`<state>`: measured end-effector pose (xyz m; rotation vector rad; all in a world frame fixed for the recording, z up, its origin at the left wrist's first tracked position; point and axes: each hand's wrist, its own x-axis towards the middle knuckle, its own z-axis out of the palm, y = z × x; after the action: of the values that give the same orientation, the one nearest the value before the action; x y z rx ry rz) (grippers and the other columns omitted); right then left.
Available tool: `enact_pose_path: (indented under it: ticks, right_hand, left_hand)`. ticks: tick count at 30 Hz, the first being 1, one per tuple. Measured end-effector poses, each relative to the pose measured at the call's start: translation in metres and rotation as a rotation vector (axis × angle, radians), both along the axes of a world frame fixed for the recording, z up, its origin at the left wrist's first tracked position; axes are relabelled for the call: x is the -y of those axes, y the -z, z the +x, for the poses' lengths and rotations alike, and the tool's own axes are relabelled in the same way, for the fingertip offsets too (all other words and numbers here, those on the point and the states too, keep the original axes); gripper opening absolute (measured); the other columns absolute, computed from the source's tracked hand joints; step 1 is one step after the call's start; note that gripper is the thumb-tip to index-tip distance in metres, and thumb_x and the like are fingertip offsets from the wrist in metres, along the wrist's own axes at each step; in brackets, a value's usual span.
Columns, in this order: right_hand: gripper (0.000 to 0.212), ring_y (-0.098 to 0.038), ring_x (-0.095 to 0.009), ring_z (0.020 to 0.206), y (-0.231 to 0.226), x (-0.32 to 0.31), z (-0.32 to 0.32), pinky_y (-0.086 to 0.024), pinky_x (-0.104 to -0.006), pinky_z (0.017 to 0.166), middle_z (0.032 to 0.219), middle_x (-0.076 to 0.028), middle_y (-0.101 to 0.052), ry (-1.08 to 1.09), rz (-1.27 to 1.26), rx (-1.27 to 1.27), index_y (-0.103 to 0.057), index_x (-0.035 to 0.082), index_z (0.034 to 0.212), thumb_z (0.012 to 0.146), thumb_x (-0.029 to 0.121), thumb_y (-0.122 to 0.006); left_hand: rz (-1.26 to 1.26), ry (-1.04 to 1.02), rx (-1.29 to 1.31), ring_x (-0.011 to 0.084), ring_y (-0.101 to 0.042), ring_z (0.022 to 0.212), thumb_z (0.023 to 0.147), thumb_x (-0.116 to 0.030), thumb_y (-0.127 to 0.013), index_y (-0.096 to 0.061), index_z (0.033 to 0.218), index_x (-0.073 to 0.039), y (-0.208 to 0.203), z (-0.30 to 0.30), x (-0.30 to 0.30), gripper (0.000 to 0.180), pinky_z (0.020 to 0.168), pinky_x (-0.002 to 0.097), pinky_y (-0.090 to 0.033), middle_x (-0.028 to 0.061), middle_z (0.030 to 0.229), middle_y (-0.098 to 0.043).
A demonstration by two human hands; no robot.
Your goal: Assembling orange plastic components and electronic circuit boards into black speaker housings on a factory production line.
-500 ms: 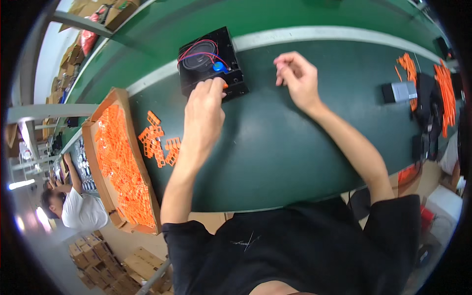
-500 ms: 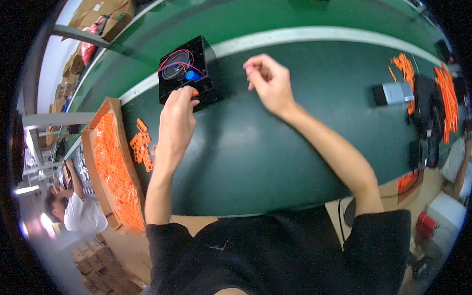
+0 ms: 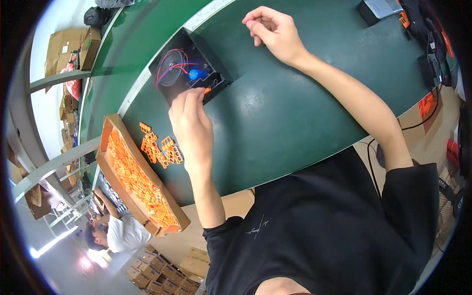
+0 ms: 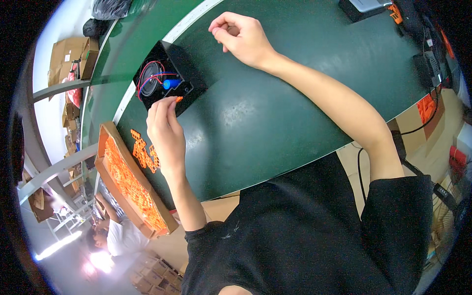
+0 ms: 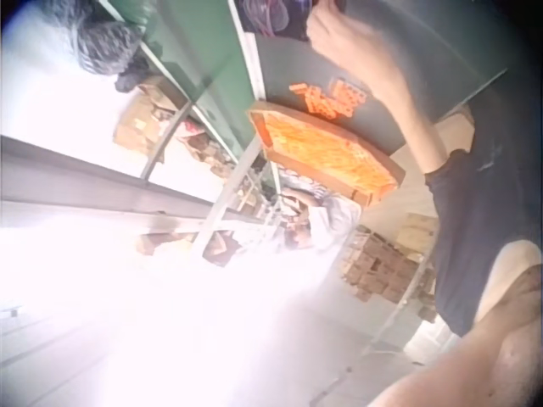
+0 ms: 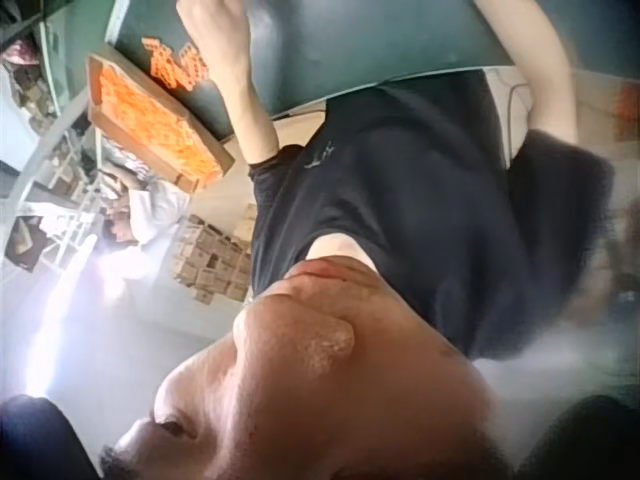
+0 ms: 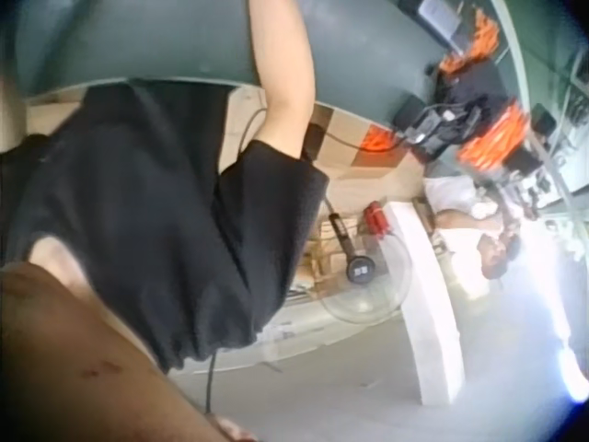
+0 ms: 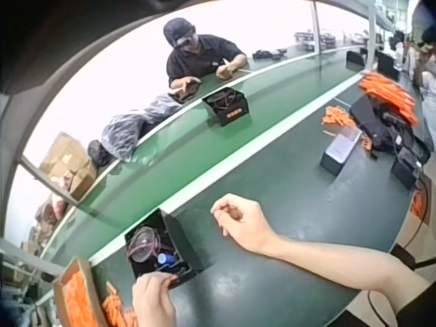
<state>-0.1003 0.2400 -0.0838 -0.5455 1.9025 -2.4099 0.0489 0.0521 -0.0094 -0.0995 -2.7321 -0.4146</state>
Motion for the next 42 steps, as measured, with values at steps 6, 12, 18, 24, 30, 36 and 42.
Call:
enact_pose_path:
  ticks: [6, 12, 18, 24, 30, 36, 42]
  right_hand:
    - [0.014, -0.059, -0.007, 0.060, 0.002, 0.004, -0.001, -0.048, -0.0232, 0.054, 0.074, -0.002, -0.063, 0.008, 0.050, -0.004, -0.065, 0.001, 0.094, 0.090, 0.013, -0.061]
    - [0.016, -0.060, -0.008, 0.060, 0.006, 0.005, -0.006, -0.049, -0.0240, 0.054, 0.073, -0.002, -0.063, 0.030, 0.100, -0.043, -0.066, 0.000, 0.094, 0.089, 0.015, -0.062]
    - [0.017, -0.060, -0.007, 0.061, 0.005, 0.005, -0.006, -0.050, -0.0240, 0.055, 0.073, -0.002, -0.063, 0.025, 0.150, -0.063, -0.066, 0.000, 0.095, 0.088, 0.015, -0.062]
    - [0.015, -0.060, -0.007, 0.061, 0.008, 0.006, -0.004, -0.050, -0.0237, 0.055, 0.075, -0.002, -0.064, 0.001, 0.166, -0.012, -0.066, 0.000, 0.095, 0.089, 0.014, -0.062]
    - [0.008, -0.056, -0.008, 0.060, 0.000, 0.007, -0.004, -0.046, -0.0228, 0.054, 0.074, -0.002, -0.059, -0.015, 0.109, 0.044, -0.060, -0.001, 0.093, 0.093, 0.006, -0.057]
    - [0.008, -0.053, -0.006, 0.055, 0.000, 0.008, -0.008, -0.044, -0.0216, 0.050, 0.070, 0.000, -0.057, 0.004, 0.109, -0.006, -0.059, -0.001, 0.092, 0.093, 0.005, -0.055]
    - [0.017, -0.061, -0.009, 0.061, -0.003, 0.005, -0.008, -0.050, -0.0240, 0.057, 0.078, -0.004, -0.065, 0.025, 0.181, -0.049, -0.066, -0.001, 0.097, 0.089, 0.014, -0.062]
  left_hand:
    - [0.045, -0.069, 0.041, 0.0317, -0.061, 0.088, 0.092, -0.002, -0.053, -0.064, 0.098, -0.002, 0.008, -0.003, -0.003, 0.012, 0.080, 0.0382, -0.046, 0.0142, 0.093, -0.065]
    - [-0.079, -0.085, 0.162, 0.0309, -0.060, 0.092, 0.092, -0.004, -0.053, -0.062, 0.104, -0.004, 0.003, -0.003, -0.009, 0.015, 0.089, 0.0405, -0.041, 0.0141, 0.095, -0.065]
    - [-0.106, -0.085, 0.180, 0.0279, -0.060, 0.093, 0.090, -0.002, -0.055, -0.063, 0.102, -0.005, 0.013, 0.000, -0.005, 0.015, 0.092, 0.0410, -0.038, 0.0121, 0.094, -0.064]
    - [-0.063, 0.009, 0.158, 0.0341, -0.061, 0.088, 0.089, -0.004, -0.057, -0.064, 0.101, -0.004, 0.009, 0.001, 0.003, 0.014, 0.080, 0.0405, -0.043, 0.0141, 0.093, -0.065]
    - [-0.141, -0.060, 0.146, 0.0264, -0.060, 0.089, 0.087, -0.003, -0.057, -0.066, 0.100, -0.006, 0.003, 0.004, 0.003, 0.016, 0.083, 0.0367, -0.038, 0.0081, 0.092, -0.065]
    - [-0.177, -0.020, 0.228, 0.0250, -0.062, 0.084, 0.085, -0.002, -0.055, -0.067, 0.097, -0.007, 0.000, 0.001, 0.006, 0.017, 0.077, 0.0362, -0.037, 0.0071, 0.087, -0.066]
    - [-0.115, 0.005, 0.254, 0.0271, -0.065, 0.084, 0.088, -0.007, -0.058, -0.069, 0.099, -0.008, -0.001, 0.003, 0.009, 0.016, 0.073, 0.0364, -0.036, 0.0094, 0.089, -0.070]
